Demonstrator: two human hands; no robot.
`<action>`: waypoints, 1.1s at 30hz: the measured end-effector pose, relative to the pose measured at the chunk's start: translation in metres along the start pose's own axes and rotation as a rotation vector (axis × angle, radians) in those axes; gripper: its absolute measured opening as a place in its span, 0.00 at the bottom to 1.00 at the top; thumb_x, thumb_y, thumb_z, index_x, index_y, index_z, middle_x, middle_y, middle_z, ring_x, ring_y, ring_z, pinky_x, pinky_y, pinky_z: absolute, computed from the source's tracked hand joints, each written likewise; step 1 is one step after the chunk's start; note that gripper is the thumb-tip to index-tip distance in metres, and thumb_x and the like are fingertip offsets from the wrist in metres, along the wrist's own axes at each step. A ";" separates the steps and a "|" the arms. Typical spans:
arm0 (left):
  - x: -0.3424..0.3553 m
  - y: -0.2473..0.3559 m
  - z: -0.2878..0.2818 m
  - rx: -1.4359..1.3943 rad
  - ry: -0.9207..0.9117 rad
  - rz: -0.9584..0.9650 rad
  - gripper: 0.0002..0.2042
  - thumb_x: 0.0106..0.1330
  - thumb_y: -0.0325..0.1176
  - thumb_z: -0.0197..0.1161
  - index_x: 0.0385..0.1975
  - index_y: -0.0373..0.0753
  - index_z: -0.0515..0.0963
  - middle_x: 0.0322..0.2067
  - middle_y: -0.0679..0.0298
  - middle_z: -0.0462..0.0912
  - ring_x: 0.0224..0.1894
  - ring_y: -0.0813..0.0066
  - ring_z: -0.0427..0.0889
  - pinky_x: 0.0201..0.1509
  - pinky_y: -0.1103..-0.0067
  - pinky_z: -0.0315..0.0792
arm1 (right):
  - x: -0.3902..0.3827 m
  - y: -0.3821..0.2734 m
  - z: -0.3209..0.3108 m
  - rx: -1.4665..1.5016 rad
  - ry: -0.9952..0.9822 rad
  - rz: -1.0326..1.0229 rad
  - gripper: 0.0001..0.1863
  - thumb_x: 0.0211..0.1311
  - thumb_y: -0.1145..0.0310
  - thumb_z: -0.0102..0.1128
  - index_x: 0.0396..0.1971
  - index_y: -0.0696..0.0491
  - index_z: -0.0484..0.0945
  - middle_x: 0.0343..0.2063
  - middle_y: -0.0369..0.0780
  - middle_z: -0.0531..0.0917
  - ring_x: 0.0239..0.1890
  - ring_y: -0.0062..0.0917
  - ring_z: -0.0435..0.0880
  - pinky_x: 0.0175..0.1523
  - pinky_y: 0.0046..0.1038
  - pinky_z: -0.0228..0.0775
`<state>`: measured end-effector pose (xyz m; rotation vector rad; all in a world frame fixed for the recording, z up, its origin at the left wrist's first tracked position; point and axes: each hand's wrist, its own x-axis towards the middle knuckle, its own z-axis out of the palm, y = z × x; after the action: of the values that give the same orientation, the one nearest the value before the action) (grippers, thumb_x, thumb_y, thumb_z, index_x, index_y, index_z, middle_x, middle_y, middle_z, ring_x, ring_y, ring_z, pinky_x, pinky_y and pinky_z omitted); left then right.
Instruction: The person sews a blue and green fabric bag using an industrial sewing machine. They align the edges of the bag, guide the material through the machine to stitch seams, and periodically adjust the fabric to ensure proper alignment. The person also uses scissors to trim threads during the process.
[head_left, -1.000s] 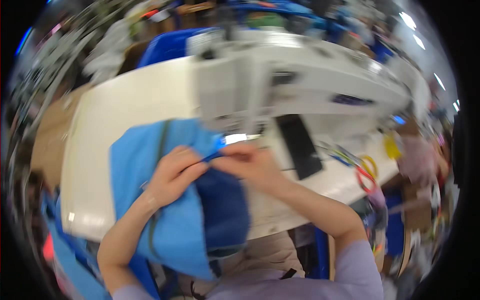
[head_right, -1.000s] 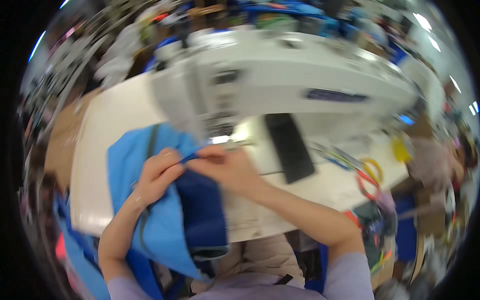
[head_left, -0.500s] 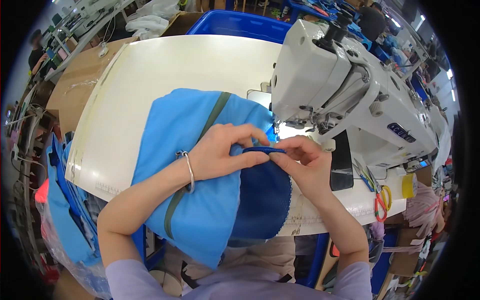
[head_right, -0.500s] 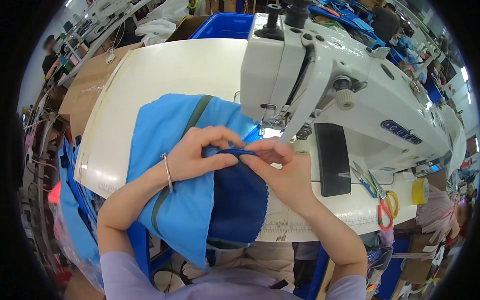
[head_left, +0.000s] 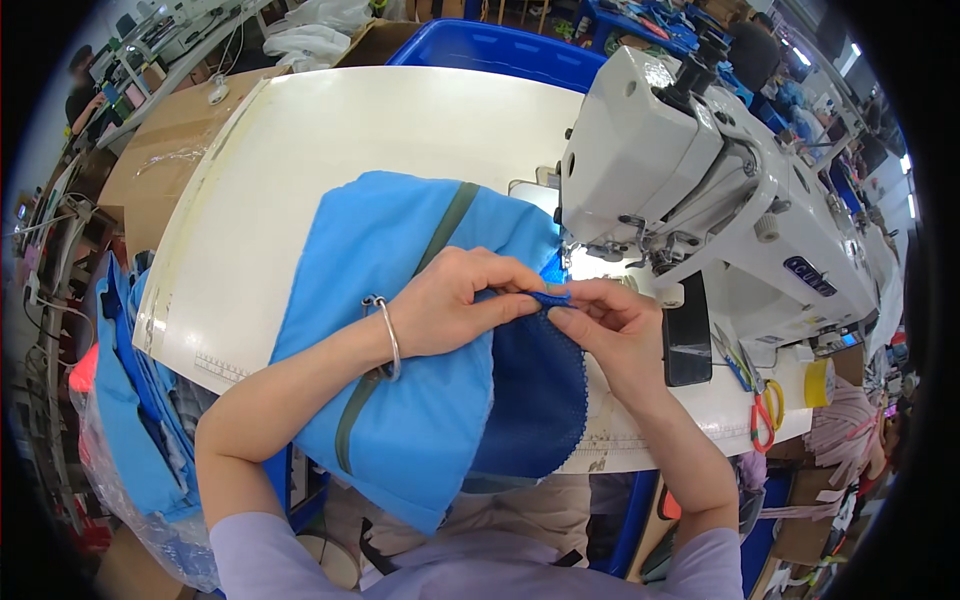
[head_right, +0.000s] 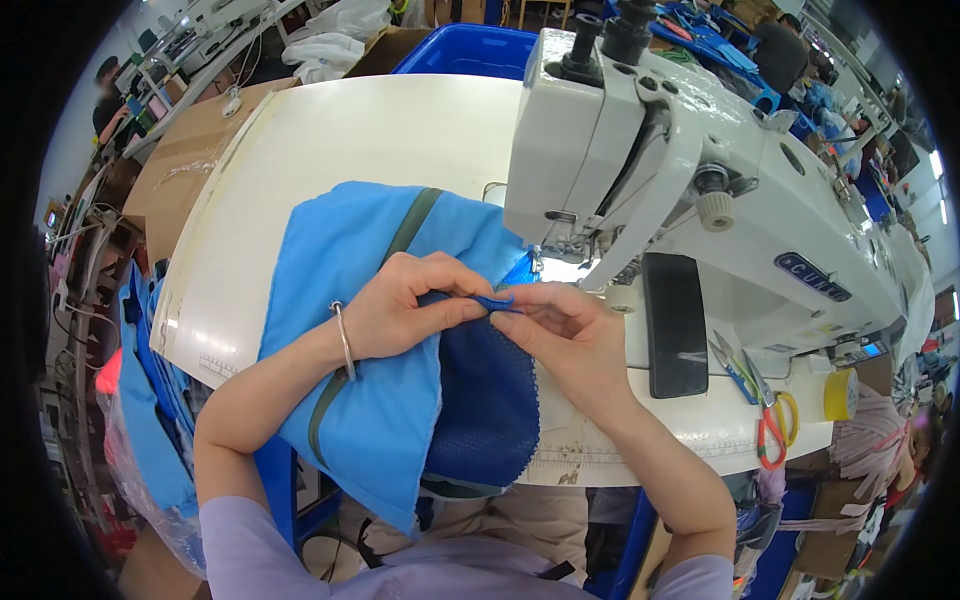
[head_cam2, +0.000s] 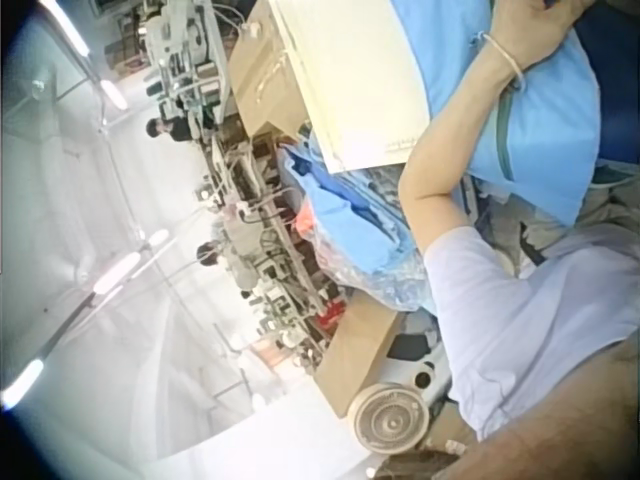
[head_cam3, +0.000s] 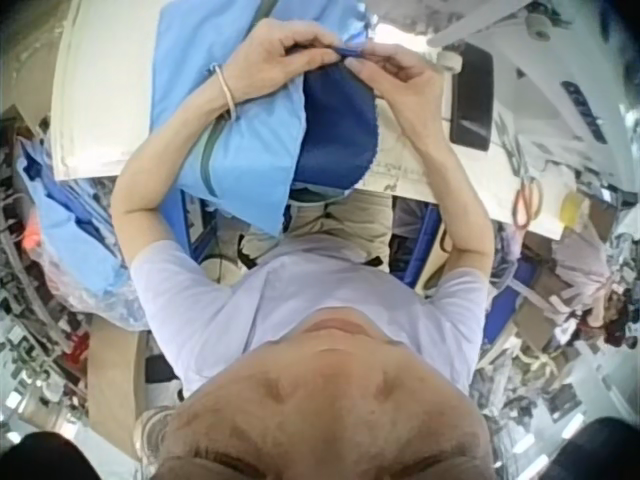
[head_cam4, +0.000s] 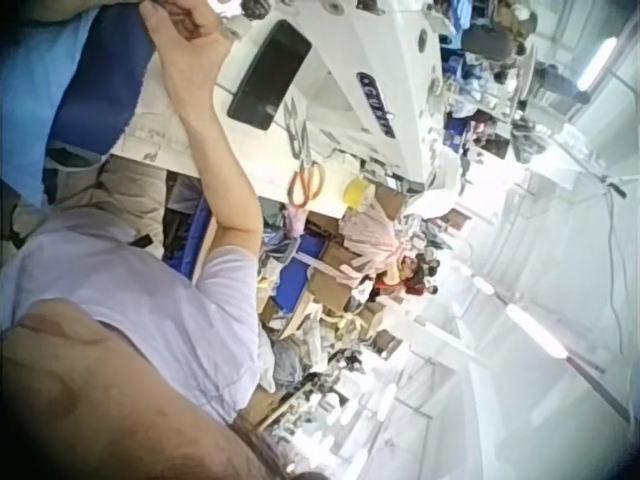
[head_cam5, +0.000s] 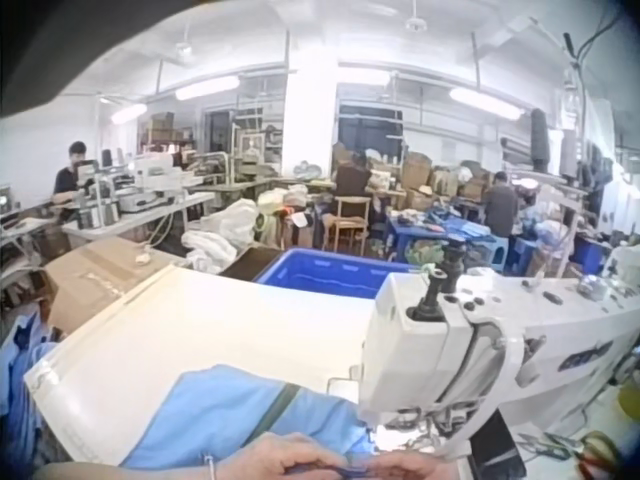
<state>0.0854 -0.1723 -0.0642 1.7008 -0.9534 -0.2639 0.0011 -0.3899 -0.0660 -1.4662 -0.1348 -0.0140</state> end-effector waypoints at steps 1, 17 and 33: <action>0.000 -0.001 0.001 0.006 0.003 0.015 0.08 0.66 0.28 0.70 0.43 0.37 0.86 0.33 0.62 0.87 0.35 0.74 0.82 0.41 0.78 0.75 | -0.001 0.001 -0.001 0.007 -0.001 -0.008 0.13 0.65 0.81 0.68 0.49 0.62 0.83 0.42 0.41 0.88 0.45 0.19 0.87 0.54 0.21 0.80; -0.002 0.016 -0.022 -0.060 -0.090 -0.302 0.06 0.66 0.27 0.71 0.39 0.33 0.86 0.33 0.68 0.88 0.36 0.86 0.81 0.40 0.84 0.74 | -0.006 0.000 -0.002 -0.466 -0.106 -0.186 0.09 0.66 0.73 0.66 0.43 0.62 0.84 0.42 0.45 0.88 0.47 0.28 0.87 0.54 0.28 0.80; 0.046 -0.005 0.010 0.800 -0.066 0.231 0.05 0.61 0.34 0.70 0.33 0.41 0.87 0.33 0.65 0.87 0.35 0.64 0.83 0.46 0.71 0.73 | -0.042 0.029 -0.003 -1.113 -0.329 -0.852 0.08 0.31 0.71 0.59 0.15 0.59 0.82 0.24 0.45 0.80 0.40 0.40 0.79 0.63 0.44 0.74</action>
<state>0.1109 -0.2117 -0.0589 2.2720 -1.4082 0.2589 -0.0380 -0.3927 -0.0989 -2.3904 -1.1585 -0.6262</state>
